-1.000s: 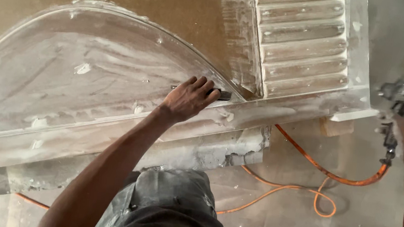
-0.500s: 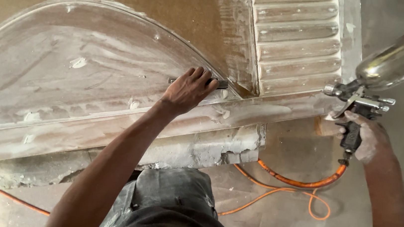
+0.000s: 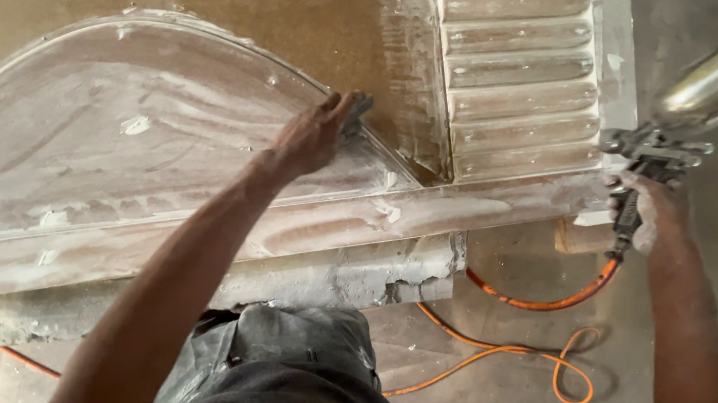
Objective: The person sands a decorative wooden panel by hand using a piece of sandpaper, focusing on the curved and grooved details of the design.
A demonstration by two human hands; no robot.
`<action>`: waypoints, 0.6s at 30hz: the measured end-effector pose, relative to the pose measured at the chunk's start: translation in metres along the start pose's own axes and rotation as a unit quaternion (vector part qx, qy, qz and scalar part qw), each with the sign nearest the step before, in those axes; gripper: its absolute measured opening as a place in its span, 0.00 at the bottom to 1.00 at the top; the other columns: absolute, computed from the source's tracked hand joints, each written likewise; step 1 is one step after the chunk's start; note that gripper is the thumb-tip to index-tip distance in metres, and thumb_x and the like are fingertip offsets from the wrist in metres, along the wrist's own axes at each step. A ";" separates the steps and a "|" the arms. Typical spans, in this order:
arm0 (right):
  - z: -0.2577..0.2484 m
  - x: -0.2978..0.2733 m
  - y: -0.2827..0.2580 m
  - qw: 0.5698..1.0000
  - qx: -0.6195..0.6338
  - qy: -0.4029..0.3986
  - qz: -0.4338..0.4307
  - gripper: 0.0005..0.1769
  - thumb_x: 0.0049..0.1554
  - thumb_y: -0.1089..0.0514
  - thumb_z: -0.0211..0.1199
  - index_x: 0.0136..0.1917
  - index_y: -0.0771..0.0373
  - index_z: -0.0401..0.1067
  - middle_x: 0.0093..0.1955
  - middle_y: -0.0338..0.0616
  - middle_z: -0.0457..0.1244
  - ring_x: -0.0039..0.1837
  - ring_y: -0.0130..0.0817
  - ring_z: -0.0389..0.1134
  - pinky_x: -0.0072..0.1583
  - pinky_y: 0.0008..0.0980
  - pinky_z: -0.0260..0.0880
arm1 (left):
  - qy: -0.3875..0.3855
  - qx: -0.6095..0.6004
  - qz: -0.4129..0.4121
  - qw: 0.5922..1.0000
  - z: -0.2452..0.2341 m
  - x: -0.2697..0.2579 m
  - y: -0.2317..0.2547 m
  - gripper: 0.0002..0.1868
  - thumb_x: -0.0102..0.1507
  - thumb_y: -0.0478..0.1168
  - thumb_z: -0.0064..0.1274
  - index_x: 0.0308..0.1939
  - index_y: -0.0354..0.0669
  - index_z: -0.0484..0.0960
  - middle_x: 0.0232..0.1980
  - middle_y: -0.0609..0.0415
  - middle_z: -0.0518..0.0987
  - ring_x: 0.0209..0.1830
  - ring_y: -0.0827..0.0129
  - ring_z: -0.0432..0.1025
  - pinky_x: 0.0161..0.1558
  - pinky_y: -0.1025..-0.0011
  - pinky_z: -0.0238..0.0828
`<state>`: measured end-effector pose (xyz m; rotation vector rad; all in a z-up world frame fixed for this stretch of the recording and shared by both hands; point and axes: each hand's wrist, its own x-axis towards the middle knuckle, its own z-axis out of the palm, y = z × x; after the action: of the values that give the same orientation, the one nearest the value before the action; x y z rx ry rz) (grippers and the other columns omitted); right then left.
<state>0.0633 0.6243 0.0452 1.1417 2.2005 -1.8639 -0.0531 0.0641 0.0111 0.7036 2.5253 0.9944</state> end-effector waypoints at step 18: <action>-0.027 -0.016 0.002 0.992 -0.081 0.083 0.055 0.06 0.61 0.62 0.66 0.52 0.62 0.75 0.43 0.40 0.68 0.33 0.30 0.65 0.35 0.33 0.67 | -0.116 0.174 -0.071 0.975 -0.052 -0.011 0.009 0.30 0.64 0.54 0.60 0.68 0.52 0.73 0.63 0.45 0.73 0.65 0.54 0.65 0.65 0.55 0.65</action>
<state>0.0874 0.6393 0.0583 1.3997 2.2706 -1.5672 -0.0658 0.0351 0.0553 0.6749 2.5190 0.3980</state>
